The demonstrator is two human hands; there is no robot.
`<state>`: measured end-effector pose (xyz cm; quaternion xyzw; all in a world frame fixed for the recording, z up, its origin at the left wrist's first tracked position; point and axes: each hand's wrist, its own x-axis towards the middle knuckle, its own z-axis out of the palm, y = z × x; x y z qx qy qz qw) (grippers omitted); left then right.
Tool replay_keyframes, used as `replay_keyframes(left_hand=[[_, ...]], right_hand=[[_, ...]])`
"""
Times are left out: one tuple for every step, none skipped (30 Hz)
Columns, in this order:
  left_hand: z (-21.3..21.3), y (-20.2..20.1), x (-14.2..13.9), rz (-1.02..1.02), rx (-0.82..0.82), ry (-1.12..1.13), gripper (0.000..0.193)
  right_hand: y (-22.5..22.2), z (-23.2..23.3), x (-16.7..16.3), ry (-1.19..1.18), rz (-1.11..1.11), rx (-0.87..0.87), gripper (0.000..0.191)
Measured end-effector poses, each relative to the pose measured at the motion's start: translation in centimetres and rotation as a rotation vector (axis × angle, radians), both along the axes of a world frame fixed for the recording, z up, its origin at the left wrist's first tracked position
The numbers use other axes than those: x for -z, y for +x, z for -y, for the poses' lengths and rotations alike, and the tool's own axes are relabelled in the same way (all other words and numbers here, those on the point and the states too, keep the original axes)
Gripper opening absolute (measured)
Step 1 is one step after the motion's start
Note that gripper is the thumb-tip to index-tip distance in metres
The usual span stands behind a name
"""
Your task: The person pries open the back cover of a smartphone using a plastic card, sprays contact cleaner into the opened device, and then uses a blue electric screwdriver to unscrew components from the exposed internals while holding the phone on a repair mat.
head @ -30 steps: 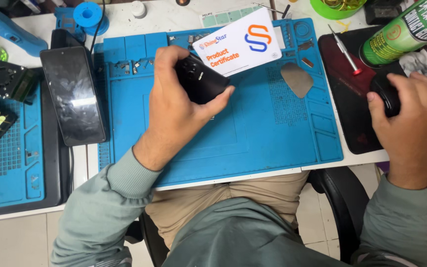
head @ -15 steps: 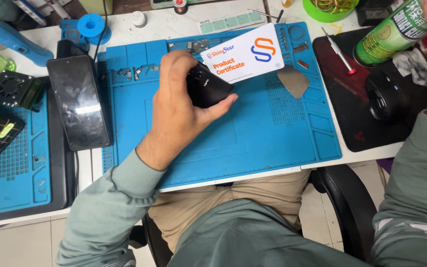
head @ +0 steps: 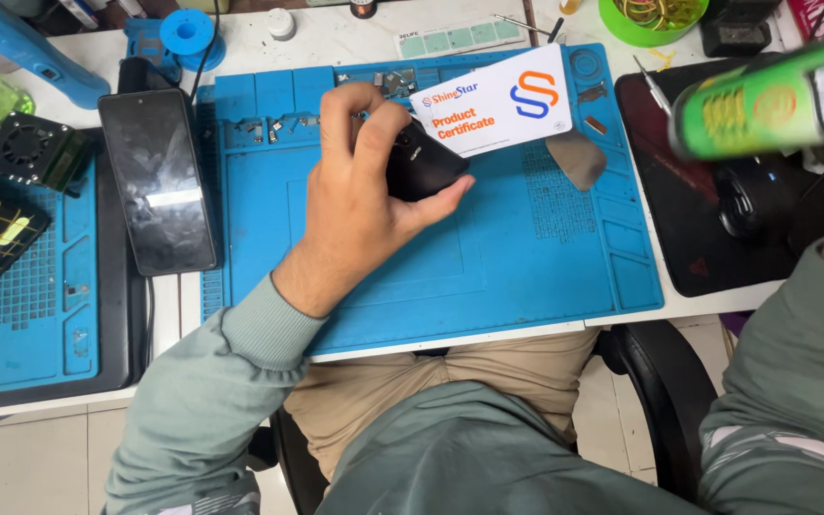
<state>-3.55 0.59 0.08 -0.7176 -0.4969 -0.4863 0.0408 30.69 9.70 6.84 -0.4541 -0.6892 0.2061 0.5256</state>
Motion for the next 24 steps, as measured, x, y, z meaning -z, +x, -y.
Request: replay_keyframes(left_hand=[[0.0, 0.0, 0.0, -0.001, 0.002, 0.002, 0.077], [-0.1, 0.0, 0.0, 0.003, 0.000, -0.014, 0.076], [0.0, 0.1, 0.0, 0.008, -0.004, -0.031, 0.075], [0.1, 0.2, 0.0, 0.012, -0.009, -0.049, 0.074], [0.1, 0.2, 0.0, 0.019, -0.020, -0.045, 0.074], [0.1, 0.3, 0.1, 0.025, -0.030, -0.042, 0.074], [0.1, 0.4, 0.1, 0.030, -0.038, -0.039, 0.074], [0.1, 0.5, 0.1, 0.032, -0.042, -0.034, 0.074], [0.0, 0.4, 0.1, 0.033, -0.047, -0.030, 0.075], [0.0, 0.5, 0.1, 0.035, -0.053, -0.027, 0.075], [0.1, 0.5, 0.1, 0.034, -0.055, -0.027, 0.076], [0.1, 0.6, 0.1, 0.034, -0.057, -0.026, 0.076], [0.1, 0.6, 0.1, 0.033, -0.059, -0.023, 0.076], [0.1, 0.6, 0.1, 0.041, -0.058, -0.035, 0.075], [0.1, 0.7, 0.0, 0.049, -0.059, -0.047, 0.074], [0.2, 0.7, 0.0, 0.057, -0.062, -0.062, 0.073], [0.2, 0.7, 0.0, 0.057, -0.061, -0.065, 0.073], [0.2, 0.8, 0.0, 0.057, -0.060, -0.066, 0.074], [0.2, 0.8, 0.0, 0.058, -0.059, -0.068, 0.074], [0.3, 0.9, 0.0, 0.056, -0.059, -0.066, 0.073], [0.4, 0.9, 0.0, 0.052, -0.059, -0.062, 0.071], [0.5, 1.0, -0.1, 0.048, -0.058, -0.058, 0.070], [0.5, 1.0, -0.1, 0.048, -0.055, -0.061, 0.070], [0.5, 1.0, -0.2, 0.047, -0.053, -0.065, 0.071]], right_hand=[[-0.4, 1.2, -0.4, 0.007, -0.021, -0.033, 0.051], [-0.9, 2.4, -0.7, 0.013, -0.042, -0.071, 0.052], [-1.4, 3.6, -0.9, 0.015, -0.063, -0.114, 0.053], [-1.9, 4.8, -1.2, 0.013, -0.073, -0.165, 0.053], [-2.3, 5.6, -1.6, 0.017, -0.075, -0.218, 0.054], [-2.9, 6.7, -1.6, 0.006, -0.080, -0.280, 0.055], [-3.5, 7.5, -1.5, -0.003, -0.076, -0.349, 0.056], [-4.0, 8.0, -1.5, -0.003, -0.061, -0.397, 0.057], [-4.4, 8.2, -1.5, 0.006, -0.040, -0.436, 0.058], [-4.8, 8.3, -1.5, 0.018, 0.000, -0.454, 0.059], [-5.1, 8.3, -1.6, 0.037, 0.048, -0.469, 0.062], [-5.3, 8.3, -1.7, 0.057, 0.095, -0.483, 0.065], [-5.5, 8.3, -2.0, 0.033, 0.102, -0.490, 0.066], [-5.7, 8.2, -2.2, -0.007, 0.139, -0.488, 0.067], [-5.9, 8.1, -2.5, -0.047, 0.177, -0.486, 0.068], [-6.1, 7.9, -2.7, -0.109, 0.243, -0.478, 0.070], [-6.4, 7.7, -3.0, -0.174, 0.310, -0.473, 0.072], [-6.8, 7.4, -3.1, -0.162, 0.328, -0.495, 0.071], [-7.2, 7.0, -3.2, -0.151, 0.347, -0.517, 0.070], [-7.5, 6.8, -3.4, -0.141, 0.365, -0.538, 0.069], [-7.8, 6.6, -3.5, -0.135, 0.368, -0.536, 0.068], [-8.0, 6.5, -3.6, -0.128, 0.370, -0.534, 0.068], [-8.2, 6.4, -3.7, -0.120, 0.371, -0.529, 0.067], [-8.4, 6.3, -3.8, -0.116, 0.370, -0.536, 0.066]])
